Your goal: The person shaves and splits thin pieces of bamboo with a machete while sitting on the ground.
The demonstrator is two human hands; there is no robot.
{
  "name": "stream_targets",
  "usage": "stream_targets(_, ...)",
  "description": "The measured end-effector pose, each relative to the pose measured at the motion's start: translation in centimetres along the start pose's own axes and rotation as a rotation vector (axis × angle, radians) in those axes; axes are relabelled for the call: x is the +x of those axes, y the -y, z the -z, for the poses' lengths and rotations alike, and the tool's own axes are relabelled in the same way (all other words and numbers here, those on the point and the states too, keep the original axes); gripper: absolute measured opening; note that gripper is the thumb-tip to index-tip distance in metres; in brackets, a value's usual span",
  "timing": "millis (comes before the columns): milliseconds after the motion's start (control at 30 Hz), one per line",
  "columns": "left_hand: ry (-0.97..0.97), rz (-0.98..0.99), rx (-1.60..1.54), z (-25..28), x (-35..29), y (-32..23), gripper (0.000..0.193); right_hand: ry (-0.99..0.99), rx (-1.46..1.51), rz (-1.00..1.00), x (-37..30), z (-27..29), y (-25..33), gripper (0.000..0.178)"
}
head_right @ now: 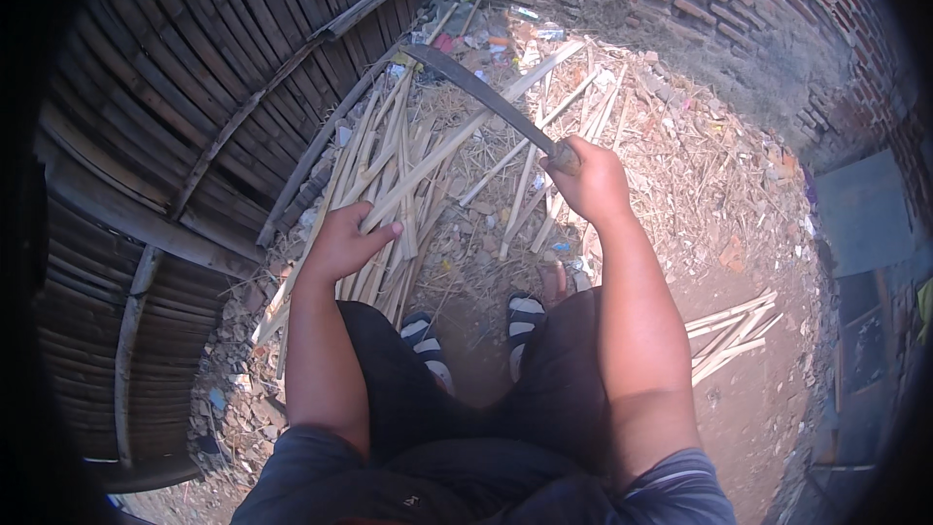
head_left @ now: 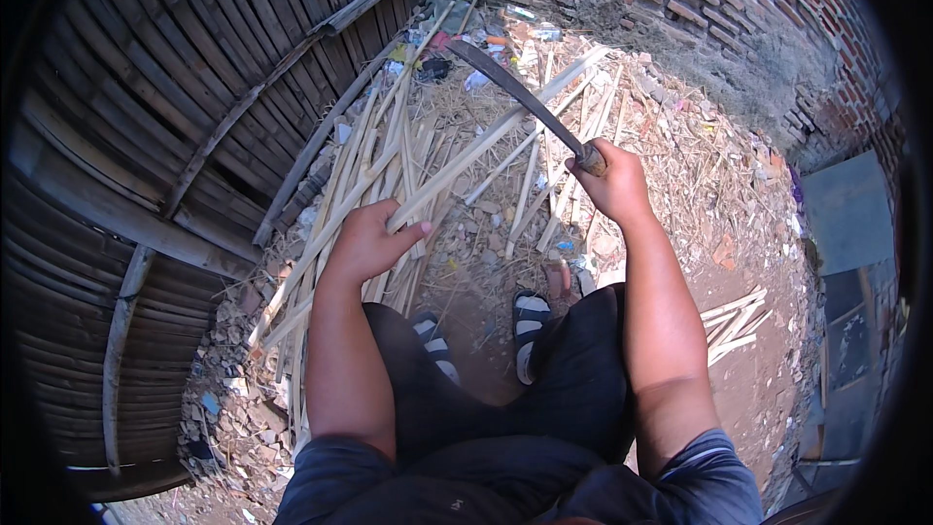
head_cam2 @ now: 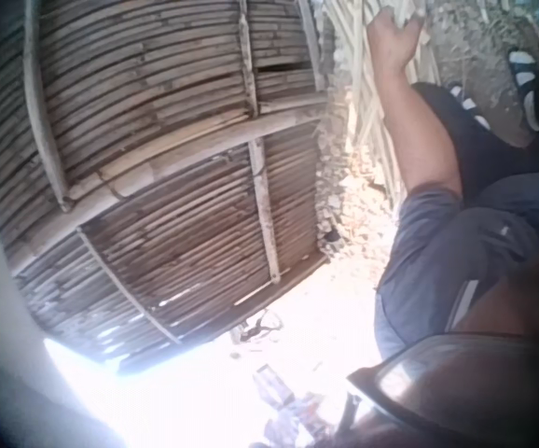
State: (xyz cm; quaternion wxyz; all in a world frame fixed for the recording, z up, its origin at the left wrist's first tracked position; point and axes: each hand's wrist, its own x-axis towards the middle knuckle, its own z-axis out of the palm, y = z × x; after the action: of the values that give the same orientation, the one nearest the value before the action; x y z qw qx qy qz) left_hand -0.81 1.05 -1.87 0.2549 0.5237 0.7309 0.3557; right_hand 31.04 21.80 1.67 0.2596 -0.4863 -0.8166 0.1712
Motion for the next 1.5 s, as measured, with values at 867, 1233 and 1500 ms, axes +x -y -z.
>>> stream_targets(867,-0.006,0.075,0.063,-0.3,0.2,-1.4,0.047,0.122,0.009,0.137,-0.7,-1.2,0.4,0.033)
stream_targets(1233,0.019,0.107,0.076,0.3,0.0,-1.7,0.049,0.151,-0.096,0.223,-0.7,-2.4,1.9,0.036)
stream_targets(1500,-0.036,0.066,0.082,-0.2,0.2,-1.0,0.051,0.160,-0.062,0.144,-1.1,-2.1,1.8,0.037)
